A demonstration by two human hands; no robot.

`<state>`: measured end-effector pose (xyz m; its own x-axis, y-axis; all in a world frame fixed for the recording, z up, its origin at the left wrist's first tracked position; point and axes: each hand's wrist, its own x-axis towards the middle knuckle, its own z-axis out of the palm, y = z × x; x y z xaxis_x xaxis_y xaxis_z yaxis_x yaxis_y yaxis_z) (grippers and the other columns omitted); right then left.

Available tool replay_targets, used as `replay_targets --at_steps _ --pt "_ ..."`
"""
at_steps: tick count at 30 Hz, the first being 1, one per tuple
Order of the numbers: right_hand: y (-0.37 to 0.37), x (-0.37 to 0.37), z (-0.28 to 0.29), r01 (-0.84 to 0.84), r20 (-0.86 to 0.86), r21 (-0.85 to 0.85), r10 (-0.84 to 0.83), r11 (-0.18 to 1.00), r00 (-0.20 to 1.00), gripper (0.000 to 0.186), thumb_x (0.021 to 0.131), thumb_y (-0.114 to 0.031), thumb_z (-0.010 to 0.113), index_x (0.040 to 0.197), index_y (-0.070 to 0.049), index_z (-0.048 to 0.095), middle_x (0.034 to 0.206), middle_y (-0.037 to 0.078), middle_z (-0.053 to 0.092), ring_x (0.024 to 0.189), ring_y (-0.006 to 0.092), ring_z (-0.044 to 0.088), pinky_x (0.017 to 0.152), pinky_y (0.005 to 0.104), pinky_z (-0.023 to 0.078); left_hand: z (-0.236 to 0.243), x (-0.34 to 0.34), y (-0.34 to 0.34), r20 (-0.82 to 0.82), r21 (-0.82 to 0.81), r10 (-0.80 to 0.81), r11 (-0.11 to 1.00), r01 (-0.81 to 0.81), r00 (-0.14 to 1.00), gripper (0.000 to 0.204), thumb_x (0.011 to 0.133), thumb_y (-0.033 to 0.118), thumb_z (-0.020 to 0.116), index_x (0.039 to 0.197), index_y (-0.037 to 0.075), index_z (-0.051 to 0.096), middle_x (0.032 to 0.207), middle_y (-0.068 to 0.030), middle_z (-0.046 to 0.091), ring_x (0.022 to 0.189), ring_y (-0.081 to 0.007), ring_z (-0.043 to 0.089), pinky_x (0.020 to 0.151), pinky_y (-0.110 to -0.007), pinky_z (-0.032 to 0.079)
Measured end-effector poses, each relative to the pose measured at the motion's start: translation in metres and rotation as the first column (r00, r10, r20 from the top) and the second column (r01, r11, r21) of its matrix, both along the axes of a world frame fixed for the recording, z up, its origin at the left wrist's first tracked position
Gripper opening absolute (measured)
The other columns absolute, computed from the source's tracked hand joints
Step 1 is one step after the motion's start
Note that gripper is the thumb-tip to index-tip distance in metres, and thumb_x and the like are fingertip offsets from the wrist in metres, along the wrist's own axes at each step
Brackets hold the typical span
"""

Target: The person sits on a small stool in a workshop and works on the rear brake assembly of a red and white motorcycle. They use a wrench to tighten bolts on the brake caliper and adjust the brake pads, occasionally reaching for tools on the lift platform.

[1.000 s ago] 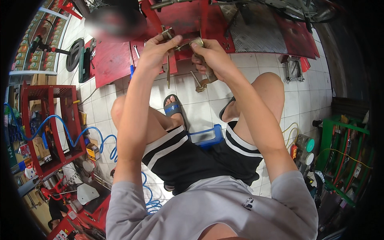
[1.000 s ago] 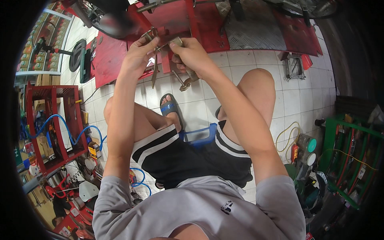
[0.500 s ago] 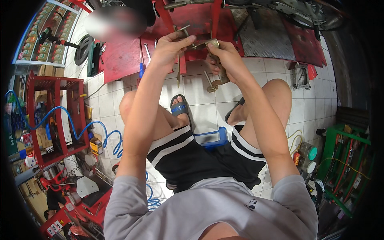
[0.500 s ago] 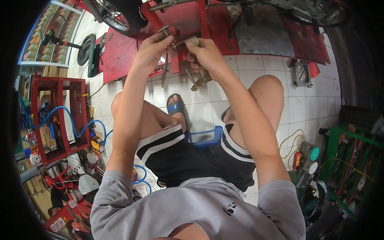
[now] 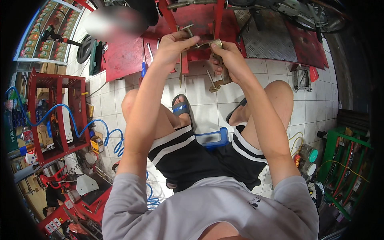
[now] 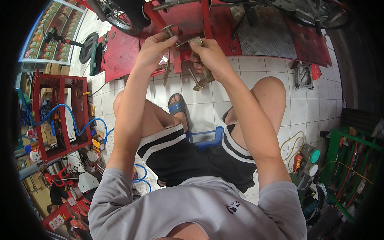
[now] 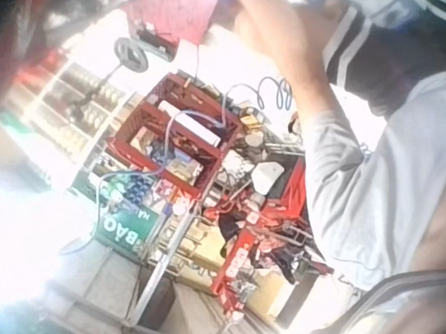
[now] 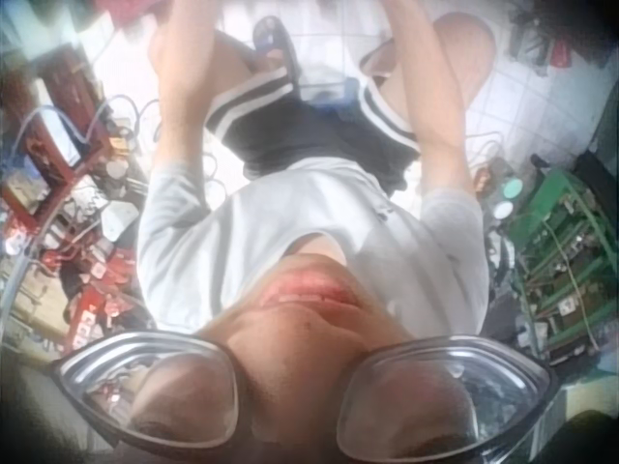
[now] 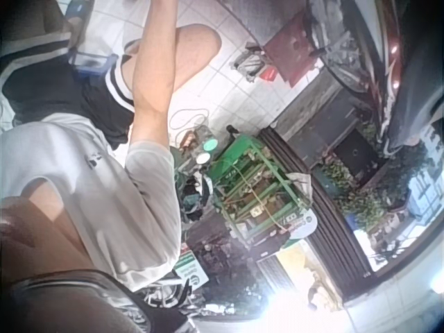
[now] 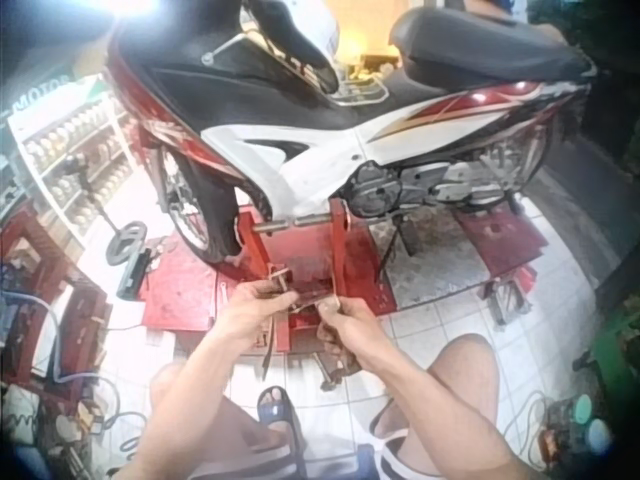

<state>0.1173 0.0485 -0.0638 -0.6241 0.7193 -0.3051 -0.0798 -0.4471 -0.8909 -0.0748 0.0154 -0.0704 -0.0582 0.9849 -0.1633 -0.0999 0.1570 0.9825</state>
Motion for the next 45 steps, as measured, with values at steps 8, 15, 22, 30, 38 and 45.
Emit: replay_targets --at_steps 8,15,22,30,38,45 --pt "-0.001 0.0 0.0 0.035 -0.001 -0.008 -0.035 0.999 0.999 0.019 0.094 -0.019 0.05 0.088 -0.002 0.049 0.061 0.003 0.044 0.046 0.0094 0.038 0.041 0.0261 0.033 -0.001 -0.004 0.002 0.004 -0.012 -0.027 1.0 0.027 1.0 0.024 0.09 0.016 0.061 0.108 0.001 0.059 0.097 -0.0027 0.061 0.089 -0.0111 0.055 0.078 -0.027 0.044" --pt "-0.003 0.0 0.004 0.059 -0.016 -0.028 -0.059 0.998 0.998 0.019 0.094 -0.02 0.05 0.088 -0.002 0.048 0.06 0.003 0.044 0.046 0.0092 0.038 0.041 0.0259 0.033 -0.001 -0.002 0.002 0.083 0.006 -0.019 1.0 0.019 0.996 0.024 0.087 0.016 0.065 0.107 0.004 0.061 0.098 -0.0014 0.062 0.089 -0.0103 0.055 0.083 -0.029 0.043" --pt "0.001 0.001 -0.001 0.063 -0.002 -0.011 -0.063 0.998 0.998 0.02 0.094 -0.021 0.05 0.086 -0.003 0.048 0.06 0.002 0.044 0.045 0.009 0.039 0.04 0.0257 0.033 0.002 -0.001 0.004 0.227 0.005 -0.084 0.996 0.085 0.97 0.025 0.087 0.014 0.065 0.109 0.002 0.06 0.098 -0.0015 0.062 0.088 -0.0111 0.055 0.084 -0.028 0.044" --pt "0.004 0.003 -0.005 0.068 0.009 -0.009 -0.068 0.998 0.998 0.019 0.094 -0.02 0.05 0.087 -0.002 0.048 0.06 0.002 0.044 0.044 0.0091 0.038 0.04 0.0256 0.033 0.008 0.006 0.003 0.239 0.051 -0.11 0.994 0.1 0.965 0.026 0.087 0.01 0.063 0.11 -0.001 0.059 0.103 -0.0076 0.063 0.089 -0.0147 0.057 0.084 -0.028 0.044" --pt "-0.001 0.001 -0.006 0.106 0.122 0.152 -0.125 0.983 0.985 0.018 0.095 -0.017 0.05 0.084 -0.003 0.054 0.055 0.002 0.048 0.041 0.0109 0.046 0.038 0.0268 0.034 -0.008 0.011 0.004 -0.135 0.135 0.078 0.989 -0.06 0.988 0.027 0.087 0.008 0.061 0.111 -0.005 0.058 0.104 -0.007 0.06 0.093 -0.0115 0.054 0.082 -0.026 0.041" --pt "0.011 0.008 -0.012 0.072 0.091 0.184 -0.09 0.98 0.992 0.016 0.095 -0.017 0.049 0.089 -0.004 0.056 0.062 0.002 0.051 0.048 0.0092 0.047 0.042 0.0257 0.036 0.0 0.015 0.008 0.031 0.166 0.095 0.981 -0.099 0.995 0.011 0.084 0.003 0.06 0.092 -0.004 0.063 0.09 -0.005 0.064 0.083 -0.0109 0.057 0.076 -0.026 0.045"
